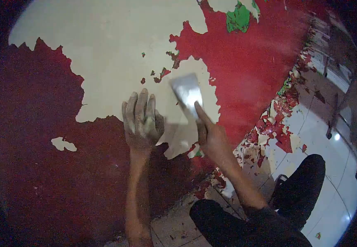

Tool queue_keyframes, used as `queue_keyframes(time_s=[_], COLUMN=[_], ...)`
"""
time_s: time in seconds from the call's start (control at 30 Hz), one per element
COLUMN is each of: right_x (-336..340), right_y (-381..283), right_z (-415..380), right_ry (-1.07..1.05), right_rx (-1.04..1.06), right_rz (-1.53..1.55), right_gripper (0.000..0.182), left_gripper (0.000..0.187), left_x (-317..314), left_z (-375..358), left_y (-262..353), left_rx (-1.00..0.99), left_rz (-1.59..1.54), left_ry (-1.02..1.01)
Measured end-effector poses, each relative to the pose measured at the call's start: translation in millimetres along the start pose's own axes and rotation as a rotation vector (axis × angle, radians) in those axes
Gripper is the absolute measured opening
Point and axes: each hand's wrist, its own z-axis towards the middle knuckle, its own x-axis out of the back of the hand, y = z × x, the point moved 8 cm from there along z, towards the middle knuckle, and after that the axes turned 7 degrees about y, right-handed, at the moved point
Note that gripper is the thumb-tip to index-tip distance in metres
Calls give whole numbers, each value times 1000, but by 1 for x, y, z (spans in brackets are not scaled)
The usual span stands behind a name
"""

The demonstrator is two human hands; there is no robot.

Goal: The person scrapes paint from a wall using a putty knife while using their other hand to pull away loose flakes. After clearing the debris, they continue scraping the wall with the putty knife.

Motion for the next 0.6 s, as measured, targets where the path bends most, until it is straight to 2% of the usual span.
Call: queue_keyframes(time_s=[0.1, 0.2, 0.3, 0.33, 0.43, 0.47, 0.57, 0.6], right_x=[10, -3, 22, 24, 4, 2, 23, 19], right_y=[-11, -2, -19, -24, -15, -6, -23, -22], right_z=[13, -13, 22, 28, -6, -1, 23, 14], right_ry=[91, 217, 113, 150, 169, 134, 175, 118], right_rx=[31, 267, 2, 9, 227, 170, 64, 11], right_rz=[89, 147, 98, 115, 134, 32, 159, 168], right_gripper=[49, 49, 48, 48, 47, 48, 49, 50], left_gripper=[33, 33, 34, 35, 37, 35, 33, 35], left_x=[-3, -2, 0, 2, 2, 2, 4, 4], left_z=[-6, -2, -1, 0, -2, 0, -1, 0], left_y=[1, 0, 3, 3, 2, 3, 4, 4], left_rx=[-25, -13, -16, -22, -14, -16, -31, -25], left_rz=[3, 13, -2, -10, 4, 16, 22, 14], left_ry=[2, 15, 25, 31, 37, 53, 35, 23])
